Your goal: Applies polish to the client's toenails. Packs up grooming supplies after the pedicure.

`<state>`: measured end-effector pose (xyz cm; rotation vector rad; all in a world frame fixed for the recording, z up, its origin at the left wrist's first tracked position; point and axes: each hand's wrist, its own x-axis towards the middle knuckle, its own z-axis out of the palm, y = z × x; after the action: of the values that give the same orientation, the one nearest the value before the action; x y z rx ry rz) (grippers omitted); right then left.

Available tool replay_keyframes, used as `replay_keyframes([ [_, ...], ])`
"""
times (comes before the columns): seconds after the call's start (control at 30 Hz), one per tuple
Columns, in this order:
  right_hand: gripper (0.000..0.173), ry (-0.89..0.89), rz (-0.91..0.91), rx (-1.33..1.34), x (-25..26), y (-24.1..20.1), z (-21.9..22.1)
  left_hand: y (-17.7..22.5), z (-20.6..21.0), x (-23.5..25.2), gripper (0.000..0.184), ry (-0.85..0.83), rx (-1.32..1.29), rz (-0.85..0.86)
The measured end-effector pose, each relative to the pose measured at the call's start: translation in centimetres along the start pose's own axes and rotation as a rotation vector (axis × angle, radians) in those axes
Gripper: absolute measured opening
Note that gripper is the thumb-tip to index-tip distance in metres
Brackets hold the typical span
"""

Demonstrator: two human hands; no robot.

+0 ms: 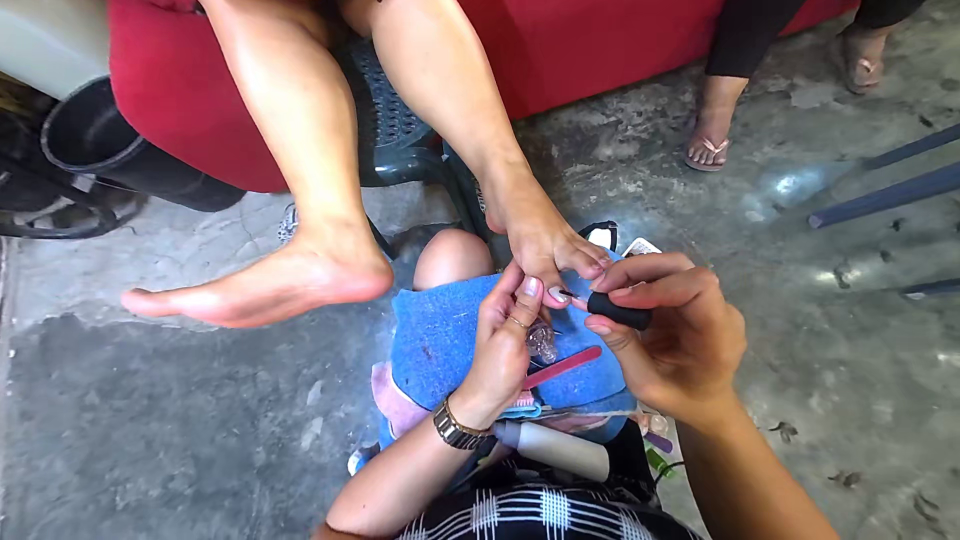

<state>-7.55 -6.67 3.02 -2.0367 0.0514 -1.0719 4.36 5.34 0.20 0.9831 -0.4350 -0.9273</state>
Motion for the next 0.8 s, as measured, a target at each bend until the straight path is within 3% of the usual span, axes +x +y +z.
replay_keyframes([
  [0.33, 0.020, -0.024, -0.002, 0.066, -2.0, -1.9, -1.1, -0.1, -0.1, 0.1, 0.025, -0.022, -0.008, 0.020],
  [0.63, 0.004, -0.074, -0.159, -0.149, -3.8, -1.0, 2.0, 0.0, 0.2, -0.2, 0.025, 0.003, 0.003, 0.009],
  [0.8, 0.013, -0.024, -0.121, -0.042, -3.7, -1.5, 1.0, 0.0, 0.2, -0.1, 0.027, 0.005, -0.005, 0.013],
])
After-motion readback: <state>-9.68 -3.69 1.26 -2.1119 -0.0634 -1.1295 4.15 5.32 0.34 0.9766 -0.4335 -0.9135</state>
